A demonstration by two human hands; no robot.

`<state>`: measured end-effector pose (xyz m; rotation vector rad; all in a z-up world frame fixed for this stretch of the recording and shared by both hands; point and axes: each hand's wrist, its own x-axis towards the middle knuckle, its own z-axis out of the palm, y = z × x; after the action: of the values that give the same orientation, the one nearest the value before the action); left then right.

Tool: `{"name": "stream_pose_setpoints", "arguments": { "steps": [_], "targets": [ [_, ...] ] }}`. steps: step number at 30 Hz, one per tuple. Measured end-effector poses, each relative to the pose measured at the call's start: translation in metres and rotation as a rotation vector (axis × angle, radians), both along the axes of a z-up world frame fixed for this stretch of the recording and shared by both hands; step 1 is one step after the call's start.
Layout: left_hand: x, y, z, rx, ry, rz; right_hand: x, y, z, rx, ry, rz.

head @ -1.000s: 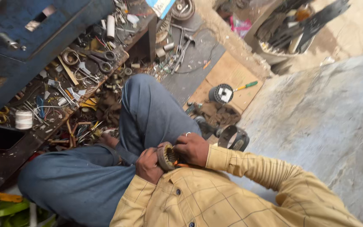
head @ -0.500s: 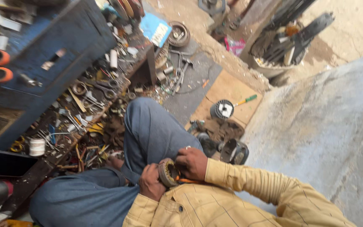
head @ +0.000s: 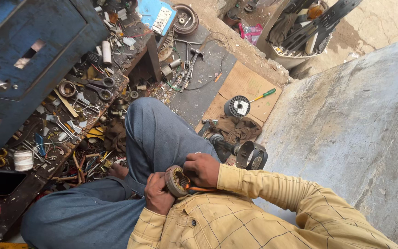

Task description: The person sits on the floor and winds copper wire around a motor armature core. They use a small metal tool to press the wire into the slots and occasionally reach for materials from a nearby workbench.

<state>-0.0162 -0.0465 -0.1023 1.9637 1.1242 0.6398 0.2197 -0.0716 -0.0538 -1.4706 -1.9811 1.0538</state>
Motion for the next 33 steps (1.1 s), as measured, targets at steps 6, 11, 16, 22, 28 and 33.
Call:
{"name": "stream_pose_setpoints", "arguments": {
  "steps": [6, 11, 16, 22, 28, 33],
  "targets": [
    [0.003, 0.004, -0.004, 0.002, -0.005, -0.006, 0.007, -0.006, 0.003, 0.088, -0.057, 0.122],
    [0.003, 0.001, -0.009, -0.011, -0.005, -0.008, 0.012, -0.005, 0.006, -0.056, 0.105, -0.030],
    [0.000, 0.003, -0.008, -0.018, 0.001, -0.015, 0.010, 0.006, 0.002, -0.091, 0.132, -0.060],
    [0.010, 0.014, -0.008, -0.009, -0.006, -0.011, 0.013, 0.008, 0.002, -0.145, 0.144, -0.033],
    [0.020, 0.027, -0.003, -0.017, -0.008, -0.010, 0.012, 0.007, 0.003, -0.152, 0.127, -0.026],
    [0.003, 0.006, -0.017, 0.026, -0.024, -0.015, 0.019, 0.011, 0.003, -0.085, 0.159, -0.031]
  ]
}}
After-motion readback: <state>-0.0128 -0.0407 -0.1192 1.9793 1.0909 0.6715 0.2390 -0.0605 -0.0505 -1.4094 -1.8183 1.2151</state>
